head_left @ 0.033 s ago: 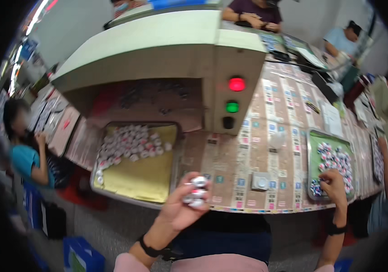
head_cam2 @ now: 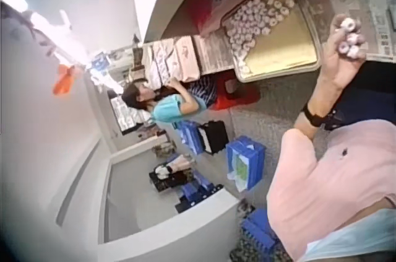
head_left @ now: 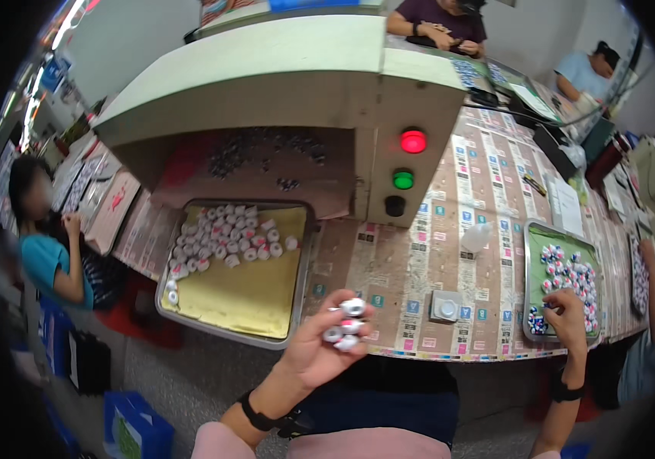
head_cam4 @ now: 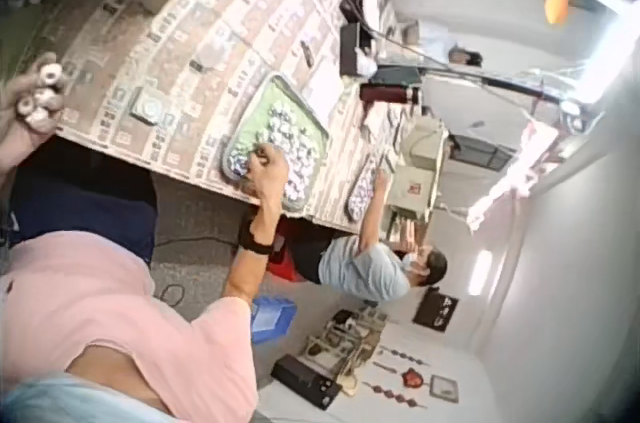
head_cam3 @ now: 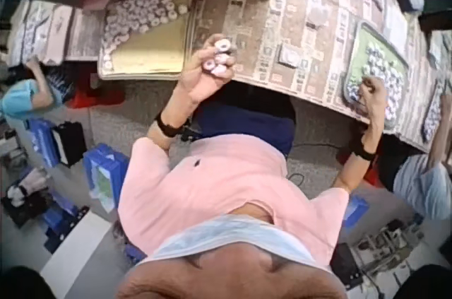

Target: The person sits at a workstation in a factory and assembles small, round, white and pink objects. They pick up a white base and a small blue component, press them together, and place the finished item into a green tray. The process is repeated continuously throughout the clip.

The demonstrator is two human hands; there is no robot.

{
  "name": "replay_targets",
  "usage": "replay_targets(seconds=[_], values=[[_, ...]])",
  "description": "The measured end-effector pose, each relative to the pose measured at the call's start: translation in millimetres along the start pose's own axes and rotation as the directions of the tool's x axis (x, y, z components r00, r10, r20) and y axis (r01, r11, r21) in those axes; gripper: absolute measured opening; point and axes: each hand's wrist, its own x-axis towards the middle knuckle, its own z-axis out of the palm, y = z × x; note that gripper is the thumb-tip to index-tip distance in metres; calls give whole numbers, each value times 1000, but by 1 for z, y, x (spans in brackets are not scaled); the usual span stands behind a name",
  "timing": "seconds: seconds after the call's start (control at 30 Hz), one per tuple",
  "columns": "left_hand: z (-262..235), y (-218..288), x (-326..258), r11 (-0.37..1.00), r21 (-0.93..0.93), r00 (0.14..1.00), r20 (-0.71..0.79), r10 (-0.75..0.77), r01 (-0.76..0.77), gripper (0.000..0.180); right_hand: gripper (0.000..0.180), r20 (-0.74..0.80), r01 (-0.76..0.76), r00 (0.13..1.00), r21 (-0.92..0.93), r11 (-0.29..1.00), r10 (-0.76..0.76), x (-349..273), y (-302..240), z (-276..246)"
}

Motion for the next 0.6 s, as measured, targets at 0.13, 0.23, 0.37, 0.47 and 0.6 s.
replay_targets(seconds=[0.13, 0.23, 0.37, 0.47, 0.6], values=[[0, -19, 1, 1000, -2, 999, -28, -23, 23, 27, 19, 0, -6, 1000, 218, 976, 6, -4, -37, 5], [7, -26, 3, 999, 35, 999, -34, -34, 35, 29, 18, 149, -152, 985, 522, 839, 86, -21, -73, 19], [4, -34, 7, 997, 57, 997, -58, -51, 55, 32, 19, 194, -87, 979, 686, 722, -66, -31, -121, 45], [5, -36, 7, 997, 35, 993, -95, -65, 69, 32, 19, 144, -41, 986, 681, 731, -79, -28, -140, 61], [5, -40, 4, 995, 8, 984, -148, -100, 102, 34, 20, 15, 194, 975, 440, 877, -224, -21, -151, 76]])
